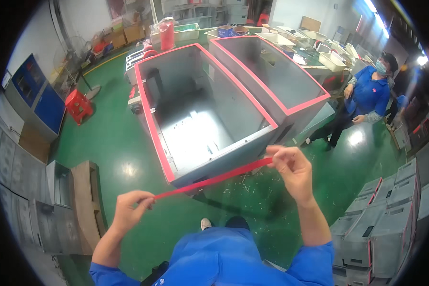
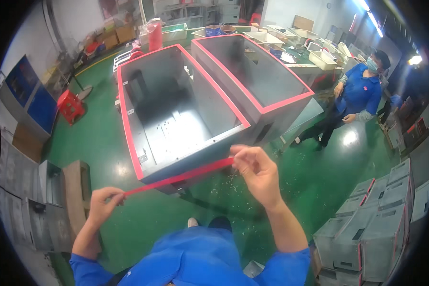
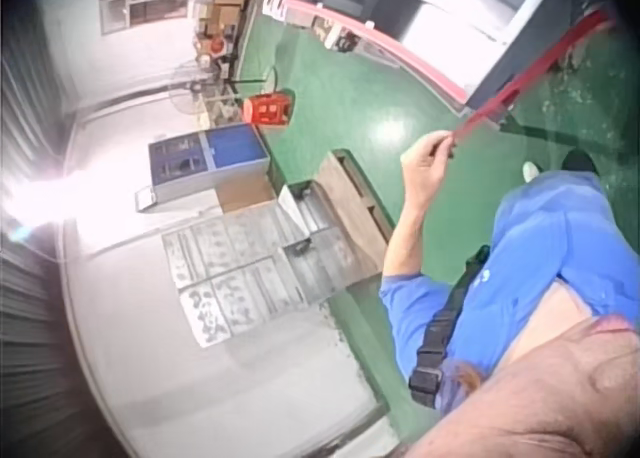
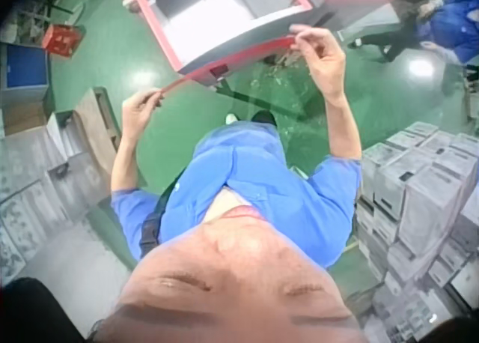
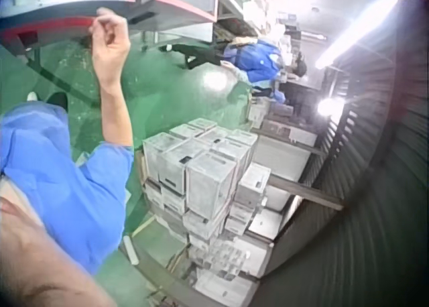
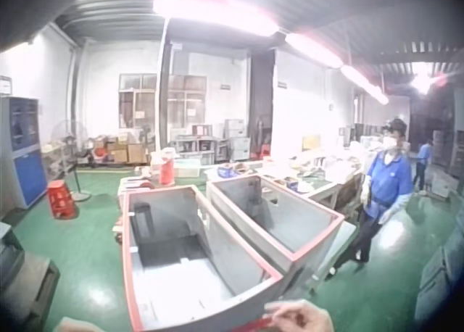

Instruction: Apply red adhesive protective strips to the edges of metal cabinet frames on an assembly line.

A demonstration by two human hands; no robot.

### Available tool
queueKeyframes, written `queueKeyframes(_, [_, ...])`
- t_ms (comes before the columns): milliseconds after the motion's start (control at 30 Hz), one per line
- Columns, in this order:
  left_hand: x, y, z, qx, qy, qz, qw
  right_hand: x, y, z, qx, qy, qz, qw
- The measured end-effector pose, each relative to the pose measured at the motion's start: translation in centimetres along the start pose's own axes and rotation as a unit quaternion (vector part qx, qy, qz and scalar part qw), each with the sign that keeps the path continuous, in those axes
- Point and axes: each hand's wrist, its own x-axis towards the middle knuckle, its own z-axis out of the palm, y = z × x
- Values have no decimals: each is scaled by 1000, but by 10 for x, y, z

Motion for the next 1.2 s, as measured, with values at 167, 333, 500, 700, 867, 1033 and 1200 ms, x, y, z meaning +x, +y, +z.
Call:
queueKeyframes(167, [32,17,-7,-30,70,24,997,37,-11,-19,-22,-1,20,1000])
queueKeyframes(333, [63,14,3,-163,93,-65,980,80,-11,-43,-24,-21,49,998])
queueKeyframes(500, [73,25,23,-114,161,-56,979,114,5,-68,-54,-107,106,987])
queueKeyframes(700, [73,39,41,-153,204,-150,955,141,34,-87,-90,-213,119,966])
queueKeyframes(867, [63,49,48,-136,226,-156,952,153,36,-91,-159,-279,153,935])
queueKeyframes(1033, [59,51,51,-188,239,-225,926,165,36,-88,-159,-322,220,907])
queueKeyframes(1200, [53,50,49,-142,186,-253,939,179,40,-91,-240,-384,198,869])
